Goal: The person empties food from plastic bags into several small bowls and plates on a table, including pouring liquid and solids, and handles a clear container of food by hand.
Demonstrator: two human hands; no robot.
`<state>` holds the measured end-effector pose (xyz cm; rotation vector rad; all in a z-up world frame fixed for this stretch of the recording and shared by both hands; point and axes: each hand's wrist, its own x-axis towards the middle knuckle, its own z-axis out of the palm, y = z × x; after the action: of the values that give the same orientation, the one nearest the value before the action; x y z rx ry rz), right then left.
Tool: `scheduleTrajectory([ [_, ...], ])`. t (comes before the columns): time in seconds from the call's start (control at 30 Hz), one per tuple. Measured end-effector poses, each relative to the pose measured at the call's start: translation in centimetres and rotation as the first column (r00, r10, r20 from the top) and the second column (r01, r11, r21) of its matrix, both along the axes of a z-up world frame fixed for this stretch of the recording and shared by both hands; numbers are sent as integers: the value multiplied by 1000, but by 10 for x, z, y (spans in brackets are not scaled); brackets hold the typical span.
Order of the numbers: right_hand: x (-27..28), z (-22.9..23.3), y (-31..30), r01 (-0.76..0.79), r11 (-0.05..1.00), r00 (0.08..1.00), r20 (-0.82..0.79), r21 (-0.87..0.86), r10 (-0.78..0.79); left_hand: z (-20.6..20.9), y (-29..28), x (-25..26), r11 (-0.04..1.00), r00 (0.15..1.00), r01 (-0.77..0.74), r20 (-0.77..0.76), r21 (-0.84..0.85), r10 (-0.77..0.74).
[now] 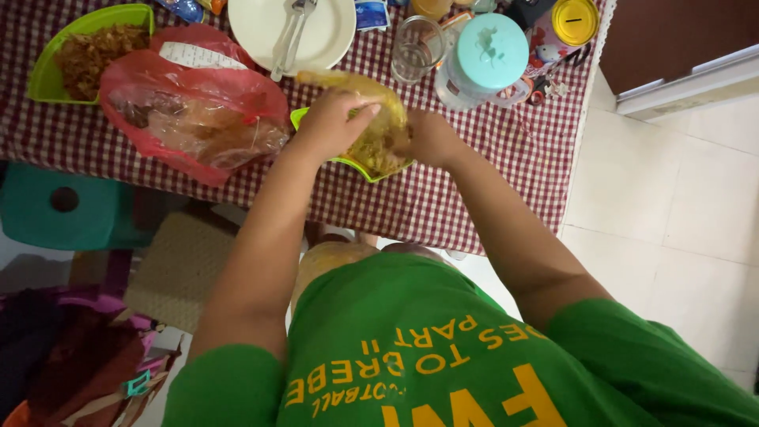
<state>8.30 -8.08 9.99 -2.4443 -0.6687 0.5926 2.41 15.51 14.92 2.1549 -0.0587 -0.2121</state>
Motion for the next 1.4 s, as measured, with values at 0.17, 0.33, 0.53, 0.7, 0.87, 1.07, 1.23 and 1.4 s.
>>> scheduleTrajectory([
  [0.17,5,-25,-3,-37,983,997,58,-182,48,2,5,13,988,985,147,97,-49,-142],
  [0.33,5,-25,4,-38,983,995,80,-179,53,0,1,22,987,984,156,78,28,-158],
  [0.53,12,-21,12,-46,986,993,99,-158,62,1,11,30,981,984,164,50,100,-169],
  [0.7,18,-14,26,-52,982,992,106,-184,72,0,25,33,978,988,136,47,160,-145],
  [0.87,30,-38,36,-102,980,973,187,-174,134,-4,38,34,985,992,71,90,159,-86],
  [1.07,30,-17,56,-98,993,988,113,-66,105,13,53,29,996,997,-20,74,86,14],
  [1.23,32,-5,70,-65,998,995,74,-27,67,13,66,30,998,996,-34,88,48,29],
  [1.4,35,-5,73,-111,988,989,87,-111,121,9,73,30,994,975,-53,222,90,32],
])
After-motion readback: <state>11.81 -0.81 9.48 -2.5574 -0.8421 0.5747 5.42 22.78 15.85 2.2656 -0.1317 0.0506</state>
